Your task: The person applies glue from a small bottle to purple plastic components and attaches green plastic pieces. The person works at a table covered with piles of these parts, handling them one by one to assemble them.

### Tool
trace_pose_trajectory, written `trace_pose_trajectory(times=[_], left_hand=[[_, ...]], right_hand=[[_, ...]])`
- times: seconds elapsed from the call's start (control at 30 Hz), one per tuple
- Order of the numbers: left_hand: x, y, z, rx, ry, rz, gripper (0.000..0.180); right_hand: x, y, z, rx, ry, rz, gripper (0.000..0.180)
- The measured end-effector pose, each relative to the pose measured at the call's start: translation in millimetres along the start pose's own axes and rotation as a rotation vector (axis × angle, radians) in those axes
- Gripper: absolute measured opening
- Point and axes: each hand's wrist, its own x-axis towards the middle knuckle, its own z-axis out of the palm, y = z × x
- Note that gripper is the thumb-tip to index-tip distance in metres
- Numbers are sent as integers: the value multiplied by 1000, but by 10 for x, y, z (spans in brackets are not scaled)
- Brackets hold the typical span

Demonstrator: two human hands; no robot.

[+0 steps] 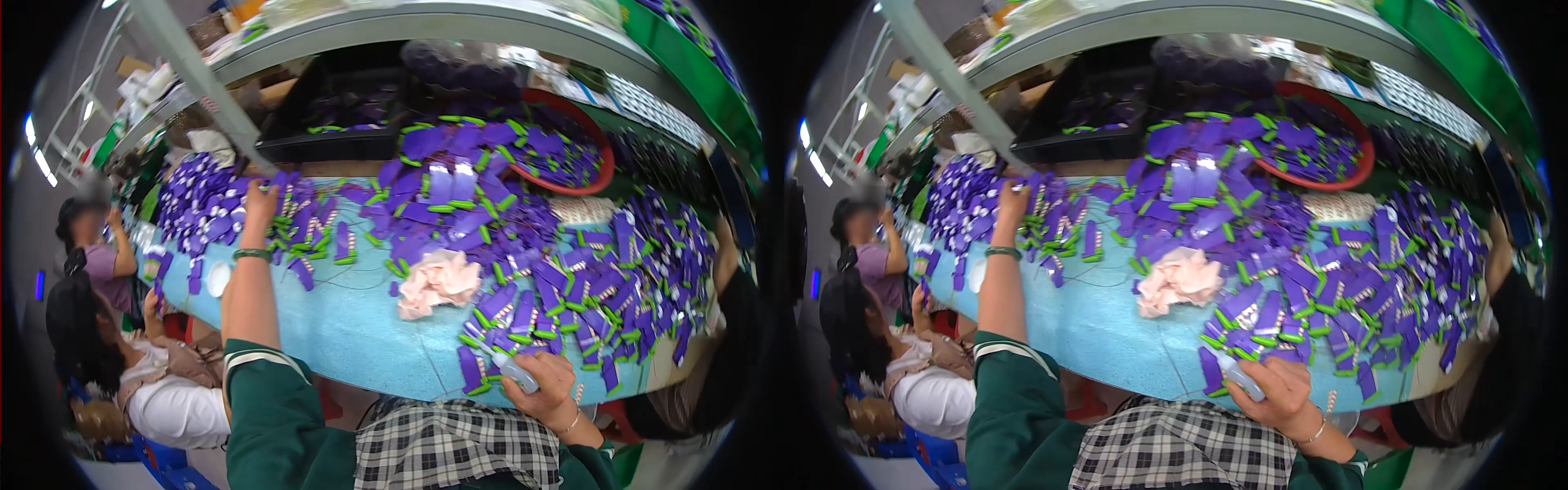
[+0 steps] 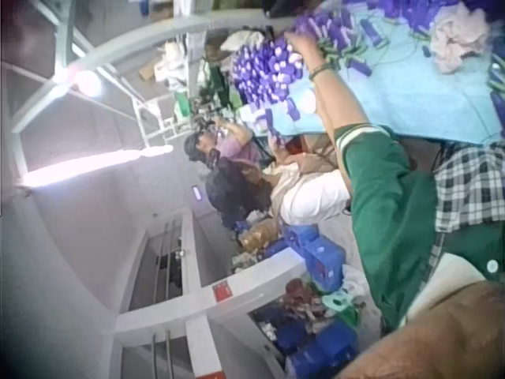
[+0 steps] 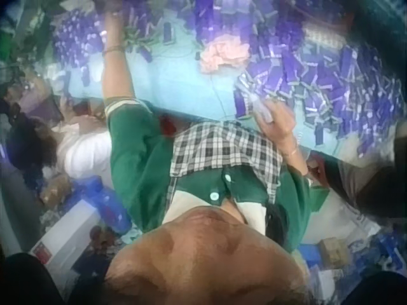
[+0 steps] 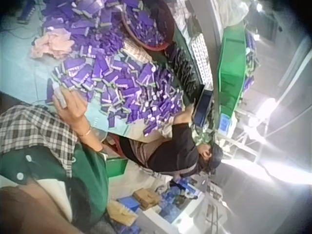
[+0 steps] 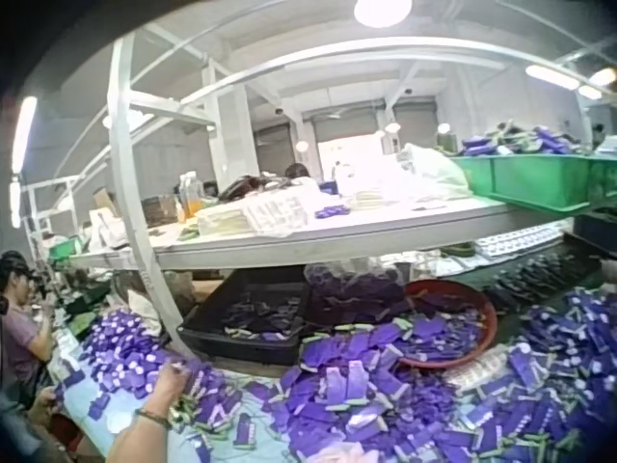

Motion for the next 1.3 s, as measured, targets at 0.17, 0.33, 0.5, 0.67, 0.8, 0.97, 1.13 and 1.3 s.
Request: trace_pose_trajectory(times=[0.17,0.33,0.5,0.67,0.8,0.97,1.13,1.3], left_hand=[[-523,1556,-285,219,149,321,34],[-1919,2846,-453,-504,-358,597,19],[-2947,3672,-354,-261,-619,899,40],[-3094,3877,-139,-247,-579,832,45],[-2994,3673,-131,-550,-632,713,20],[-3045,3332,-377,-592,-644,525,16],[-3303,3394,-376,-229,-560,640,24],[-3239,3278,-352,-202,-617,546,32]], right_hand=[[-64,23,-130,-80,93,47,41],[-99,62,-341,-182,227,61,44],[-238,94,-413,-171,286,73,46],[-407,45,-533,-148,241,102,46],[-554,141,-609,-148,328,129,43],[-639,214,-619,-98,392,164,39],[-659,238,-586,-38,378,144,39],[-728,219,-650,-47,367,158,39]])
